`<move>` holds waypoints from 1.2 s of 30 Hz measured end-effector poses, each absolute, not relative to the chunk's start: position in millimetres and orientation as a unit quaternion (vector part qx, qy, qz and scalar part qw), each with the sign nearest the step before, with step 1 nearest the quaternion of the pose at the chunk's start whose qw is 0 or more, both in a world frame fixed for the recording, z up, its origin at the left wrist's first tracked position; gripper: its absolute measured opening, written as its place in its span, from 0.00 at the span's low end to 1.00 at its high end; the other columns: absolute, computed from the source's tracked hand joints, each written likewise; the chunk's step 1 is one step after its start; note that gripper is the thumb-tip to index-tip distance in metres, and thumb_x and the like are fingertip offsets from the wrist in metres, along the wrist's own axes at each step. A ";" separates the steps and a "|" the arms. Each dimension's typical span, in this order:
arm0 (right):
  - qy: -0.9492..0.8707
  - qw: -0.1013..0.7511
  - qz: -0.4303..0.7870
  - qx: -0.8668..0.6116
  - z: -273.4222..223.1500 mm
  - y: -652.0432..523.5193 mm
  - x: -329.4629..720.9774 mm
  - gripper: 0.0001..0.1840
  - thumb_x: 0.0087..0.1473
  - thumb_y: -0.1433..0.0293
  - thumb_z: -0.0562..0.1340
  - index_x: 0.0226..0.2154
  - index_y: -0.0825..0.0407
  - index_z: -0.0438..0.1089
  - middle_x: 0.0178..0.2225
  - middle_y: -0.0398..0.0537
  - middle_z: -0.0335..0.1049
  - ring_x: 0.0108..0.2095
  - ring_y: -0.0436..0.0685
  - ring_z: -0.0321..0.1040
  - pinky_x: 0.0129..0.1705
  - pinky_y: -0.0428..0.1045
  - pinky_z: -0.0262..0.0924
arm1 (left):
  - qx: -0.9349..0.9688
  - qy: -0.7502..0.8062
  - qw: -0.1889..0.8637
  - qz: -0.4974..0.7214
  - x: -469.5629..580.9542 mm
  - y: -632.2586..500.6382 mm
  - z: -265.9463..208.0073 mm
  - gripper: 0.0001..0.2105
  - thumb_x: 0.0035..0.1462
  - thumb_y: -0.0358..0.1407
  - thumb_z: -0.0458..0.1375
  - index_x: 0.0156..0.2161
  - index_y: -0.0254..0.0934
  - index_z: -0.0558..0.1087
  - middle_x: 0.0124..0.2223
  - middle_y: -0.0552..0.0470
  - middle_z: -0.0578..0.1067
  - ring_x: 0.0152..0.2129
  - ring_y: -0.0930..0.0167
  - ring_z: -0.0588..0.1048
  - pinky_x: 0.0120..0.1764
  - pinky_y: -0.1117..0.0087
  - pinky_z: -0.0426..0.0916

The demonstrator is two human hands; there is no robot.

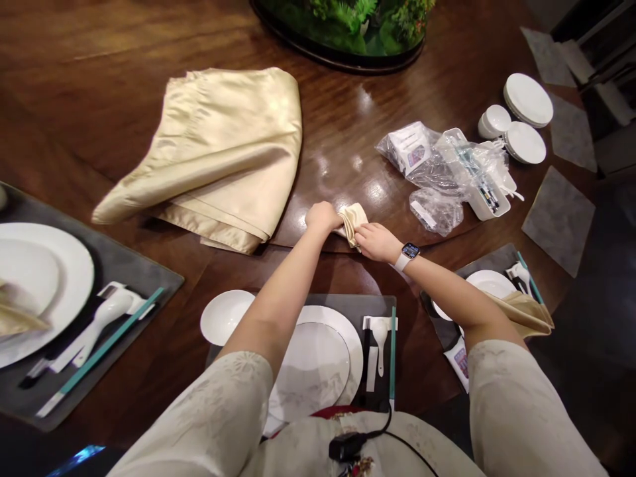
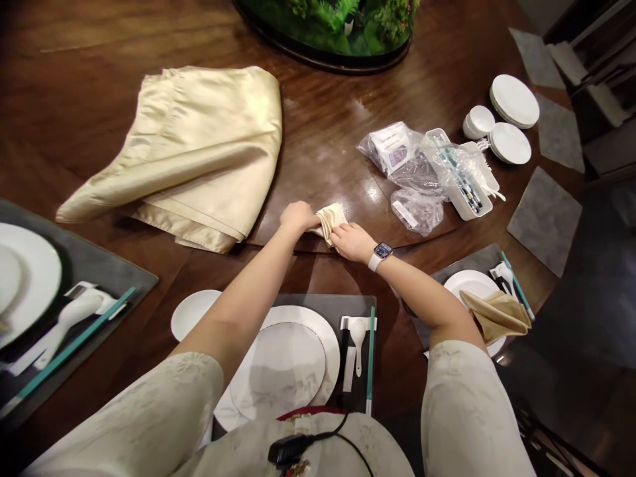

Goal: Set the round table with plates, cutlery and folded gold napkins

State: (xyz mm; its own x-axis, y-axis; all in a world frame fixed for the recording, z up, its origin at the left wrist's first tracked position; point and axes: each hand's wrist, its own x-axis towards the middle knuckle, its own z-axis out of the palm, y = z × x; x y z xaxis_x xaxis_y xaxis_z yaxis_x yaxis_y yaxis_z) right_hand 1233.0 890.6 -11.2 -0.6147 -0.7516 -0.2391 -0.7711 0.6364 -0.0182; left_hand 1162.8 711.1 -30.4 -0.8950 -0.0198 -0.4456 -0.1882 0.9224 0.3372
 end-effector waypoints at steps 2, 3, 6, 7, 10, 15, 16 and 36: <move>0.896 0.116 0.059 -0.425 -11.3 887.6 1236.1 0.19 0.58 0.71 0.60 0.52 0.59 0.67 0.54 0.64 0.66 0.54 0.66 0.60 0.53 0.58 0.55 | -0.057 0.957 0.214 0.190 1165.2 711.4 -30.8 0.23 0.54 0.43 0.61 0.48 0.24 0.79 0.48 0.26 0.78 0.48 0.49 0.77 0.47 0.59 0.72; 0.896 0.115 0.066 -0.423 -11.2 886.1 1237.5 0.21 0.56 0.72 0.61 0.53 0.59 0.66 0.55 0.65 0.65 0.55 0.67 0.60 0.55 0.59 0.55 | -0.061 0.957 0.207 0.192 1166.7 711.4 -31.4 0.23 0.55 0.43 0.61 0.48 0.25 0.79 0.48 0.26 0.78 0.48 0.49 0.77 0.47 0.59 0.72; 0.903 0.122 0.087 -0.402 -11.1 881.0 1240.1 0.19 0.60 0.73 0.58 0.54 0.58 0.66 0.57 0.66 0.64 0.56 0.67 0.59 0.55 0.60 0.56 | -0.073 0.959 0.183 0.205 1171.1 711.9 -34.6 0.24 0.56 0.45 0.59 0.50 0.26 0.77 0.48 0.28 0.78 0.48 0.50 0.77 0.47 0.59 0.72; 0.906 0.128 0.092 -0.393 -11.3 879.0 1240.3 0.18 0.63 0.73 0.54 0.54 0.57 0.66 0.57 0.66 0.64 0.56 0.67 0.60 0.54 0.59 0.58 | -0.073 0.959 0.175 0.210 1172.2 712.2 -35.8 0.24 0.56 0.45 0.59 0.51 0.27 0.76 0.48 0.28 0.78 0.48 0.50 0.77 0.47 0.59 0.72; 0.914 0.142 0.096 -0.368 -12.8 872.4 1239.7 0.20 0.67 0.74 0.46 0.54 0.56 0.66 0.55 0.66 0.66 0.54 0.64 0.62 0.51 0.57 0.61 | -0.054 0.960 0.153 0.227 1175.8 712.2 -35.8 0.22 0.57 0.43 0.59 0.52 0.31 0.73 0.50 0.32 0.76 0.48 0.54 0.76 0.49 0.60 0.71; 0.945 0.148 0.033 -0.289 -8.7 865.0 1233.7 0.17 0.65 0.75 0.50 0.50 0.56 0.69 0.49 0.64 0.71 0.47 0.62 0.68 0.48 0.54 0.62 | 0.001 0.950 0.053 0.309 1198.1 694.2 -23.8 0.23 0.55 0.40 0.62 0.55 0.34 0.71 0.57 0.35 0.69 0.54 0.54 0.71 0.57 0.58 0.65; 0.956 0.140 0.000 -0.258 -6.0 865.5 1232.5 0.15 0.63 0.75 0.53 0.49 0.55 0.69 0.47 0.62 0.72 0.45 0.62 0.69 0.47 0.53 0.62 | 0.004 0.938 0.030 0.345 1207.8 686.6 -22.4 0.23 0.56 0.40 0.62 0.56 0.34 0.70 0.57 0.36 0.69 0.54 0.56 0.71 0.58 0.58 0.65; 0.563 0.296 -0.737 0.228 9.7 817.6 1503.3 0.18 0.31 0.72 0.59 0.32 0.52 0.68 0.27 0.40 0.71 0.26 0.50 0.66 0.31 0.46 0.65 | -0.230 0.523 0.396 0.719 1503.2 601.0 -46.3 0.33 0.59 0.62 0.50 0.58 0.39 0.67 0.52 0.40 0.76 0.35 0.66 0.78 0.35 0.67 0.72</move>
